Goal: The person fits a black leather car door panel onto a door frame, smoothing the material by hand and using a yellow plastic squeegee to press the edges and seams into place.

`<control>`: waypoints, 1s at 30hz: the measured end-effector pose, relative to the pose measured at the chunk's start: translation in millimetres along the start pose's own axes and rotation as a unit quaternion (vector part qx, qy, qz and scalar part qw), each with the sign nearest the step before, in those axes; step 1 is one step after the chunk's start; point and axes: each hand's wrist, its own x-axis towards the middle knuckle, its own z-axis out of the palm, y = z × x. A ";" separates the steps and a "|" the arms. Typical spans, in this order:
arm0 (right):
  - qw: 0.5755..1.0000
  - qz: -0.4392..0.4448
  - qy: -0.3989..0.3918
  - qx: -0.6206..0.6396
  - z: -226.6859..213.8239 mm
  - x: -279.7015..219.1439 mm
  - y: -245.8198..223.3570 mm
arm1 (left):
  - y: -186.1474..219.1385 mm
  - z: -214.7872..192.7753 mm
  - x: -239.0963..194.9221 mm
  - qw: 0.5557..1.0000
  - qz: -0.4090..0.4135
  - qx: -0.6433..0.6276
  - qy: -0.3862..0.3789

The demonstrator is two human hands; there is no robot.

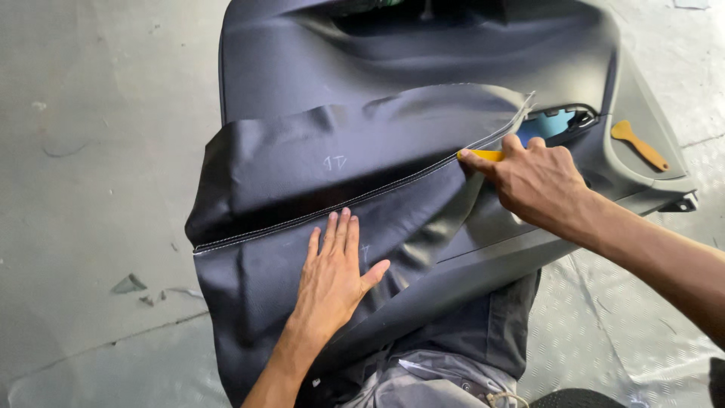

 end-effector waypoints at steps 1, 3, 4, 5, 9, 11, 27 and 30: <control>1.000 0.001 0.016 0.018 1.4 -1.4 1.9 | 1.6 0.0 0.0 1.000 0.000 0.003 0.004; 0.998 0.014 0.025 0.057 4.4 -6.9 5.7 | 5.1 0.5 -1.1 1.000 -0.002 0.009 0.010; 0.996 0.026 0.019 0.079 6.4 -10.5 6.0 | 6.9 0.9 -1.8 1.000 0.001 0.016 0.012; 0.994 0.035 0.012 0.100 8.4 -13.1 5.4 | 9.5 1.4 -2.2 1.000 0.002 0.023 0.013; 0.974 0.120 0.021 0.190 22.2 -22.1 -6.2 | 20.3 5.9 5.4 0.998 0.052 -0.001 0.027; 0.954 0.150 0.061 0.251 31.3 -22.8 -18.2 | 27.5 10.7 19.1 0.996 0.081 -0.016 0.024; 0.912 0.198 0.182 0.311 44.1 -40.2 -79.2 | 83.0 43.3 66.8 0.997 0.065 0.032 0.034; 0.913 0.203 0.184 0.301 42.4 -40.0 -84.2 | 76.6 37.7 58.4 0.992 0.091 0.014 0.083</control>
